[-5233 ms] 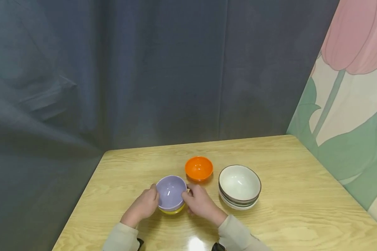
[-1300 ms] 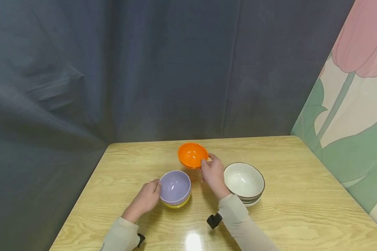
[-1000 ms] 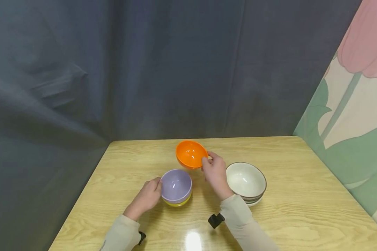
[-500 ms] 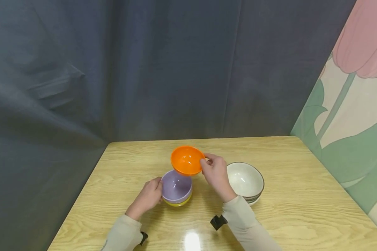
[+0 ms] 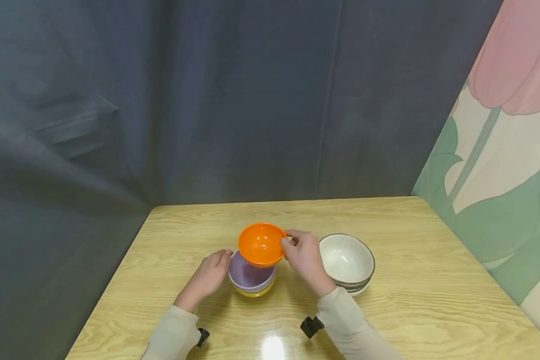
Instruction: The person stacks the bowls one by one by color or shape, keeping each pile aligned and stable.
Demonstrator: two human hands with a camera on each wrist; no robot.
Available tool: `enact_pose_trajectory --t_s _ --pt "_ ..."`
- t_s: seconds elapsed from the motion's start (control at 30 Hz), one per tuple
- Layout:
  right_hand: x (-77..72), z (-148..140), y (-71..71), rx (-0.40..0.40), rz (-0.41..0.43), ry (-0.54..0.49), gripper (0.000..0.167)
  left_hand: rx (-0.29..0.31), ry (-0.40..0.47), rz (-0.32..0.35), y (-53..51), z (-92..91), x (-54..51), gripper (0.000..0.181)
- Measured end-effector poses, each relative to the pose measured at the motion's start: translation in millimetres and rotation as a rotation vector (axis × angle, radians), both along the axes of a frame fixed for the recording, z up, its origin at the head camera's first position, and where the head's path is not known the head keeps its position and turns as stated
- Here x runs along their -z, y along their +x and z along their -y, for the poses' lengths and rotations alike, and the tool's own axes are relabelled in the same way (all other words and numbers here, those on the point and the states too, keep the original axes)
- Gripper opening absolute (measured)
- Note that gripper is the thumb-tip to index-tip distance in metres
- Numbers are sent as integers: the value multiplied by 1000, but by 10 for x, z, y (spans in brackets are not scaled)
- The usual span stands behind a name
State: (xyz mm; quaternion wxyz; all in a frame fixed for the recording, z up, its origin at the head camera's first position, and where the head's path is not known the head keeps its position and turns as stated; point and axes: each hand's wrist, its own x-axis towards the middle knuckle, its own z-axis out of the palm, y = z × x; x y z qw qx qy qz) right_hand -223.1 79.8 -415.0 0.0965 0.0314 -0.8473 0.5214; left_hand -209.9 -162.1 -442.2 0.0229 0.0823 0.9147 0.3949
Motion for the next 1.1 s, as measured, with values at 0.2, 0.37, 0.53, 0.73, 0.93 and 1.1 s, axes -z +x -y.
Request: enact_pose_trajectory --t_s 0.2,0.37,0.53,0.73,0.93,1.1 --pt "61 26 7 -22 -22 4 29 10 62 56 -37 7 -50 64" --pt "128 70 9 -55 -69 16 27 9 84 79 -35 11 -48 77" --pt "173 107 23 -89 -80 17 25 -5 61 65 -20 11 -80 80" --pt "204 146 53 -129 -65 52 24 13 38 -11 -1 -14 -119 64" --pt "227 193 75 -124 -99 85 23 51 15 -36 22 -50 -139 38" --pt "252 222 89 -129 -150 104 23 50 21 -67 23 -71 -122 32"
